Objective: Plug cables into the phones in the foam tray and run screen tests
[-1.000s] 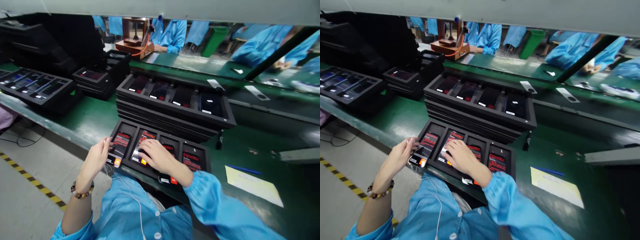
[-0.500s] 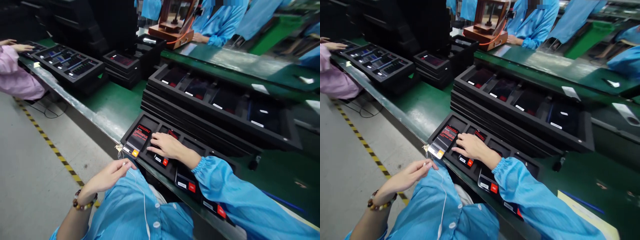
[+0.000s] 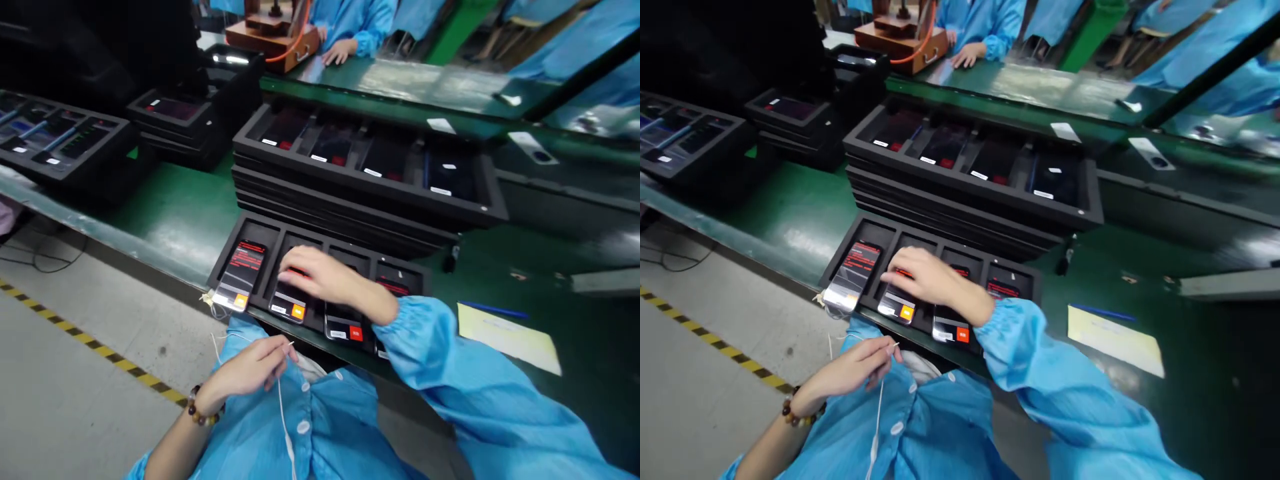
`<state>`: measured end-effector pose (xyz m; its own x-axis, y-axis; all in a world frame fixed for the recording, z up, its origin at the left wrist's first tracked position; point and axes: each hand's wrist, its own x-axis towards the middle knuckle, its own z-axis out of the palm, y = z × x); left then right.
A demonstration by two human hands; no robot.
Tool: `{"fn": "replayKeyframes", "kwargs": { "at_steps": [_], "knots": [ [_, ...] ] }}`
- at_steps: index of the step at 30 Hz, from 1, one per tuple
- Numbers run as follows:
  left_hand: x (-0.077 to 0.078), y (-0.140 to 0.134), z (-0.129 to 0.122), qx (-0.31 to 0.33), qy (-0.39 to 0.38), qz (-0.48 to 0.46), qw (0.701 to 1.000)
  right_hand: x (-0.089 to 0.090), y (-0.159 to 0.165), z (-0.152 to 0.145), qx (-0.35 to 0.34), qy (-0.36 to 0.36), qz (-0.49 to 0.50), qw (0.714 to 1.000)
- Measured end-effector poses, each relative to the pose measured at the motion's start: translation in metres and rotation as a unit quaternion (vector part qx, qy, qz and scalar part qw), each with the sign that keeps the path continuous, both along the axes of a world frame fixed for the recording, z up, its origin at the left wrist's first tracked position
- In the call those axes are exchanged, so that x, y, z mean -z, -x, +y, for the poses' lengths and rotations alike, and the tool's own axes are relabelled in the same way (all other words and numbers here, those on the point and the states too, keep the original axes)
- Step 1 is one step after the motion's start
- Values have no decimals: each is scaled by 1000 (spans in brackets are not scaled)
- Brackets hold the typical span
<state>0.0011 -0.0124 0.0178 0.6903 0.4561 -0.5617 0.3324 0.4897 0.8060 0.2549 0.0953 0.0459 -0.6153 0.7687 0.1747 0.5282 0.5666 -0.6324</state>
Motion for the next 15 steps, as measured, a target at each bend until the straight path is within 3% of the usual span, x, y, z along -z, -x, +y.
{"fn": "replayKeyframes", "kwargs": {
  "at_steps": [2,4,7,11,15],
  "knots": [
    [14,-23,-3,28,27,-44,998,-1,-52,-16,135,-5,41,990],
    [27,-52,-10,65,72,-78,992,9,-105,-40,267,-21,10,963],
    [39,-101,-27,101,165,-105,975,37,-159,-81,369,-23,-45,928],
    [46,-151,-51,22,233,-100,967,66,-168,-118,435,-38,-41,899],
    [44,-166,-58,-60,214,-93,971,73,-157,-123,457,-51,-2,888]
  ]
}}
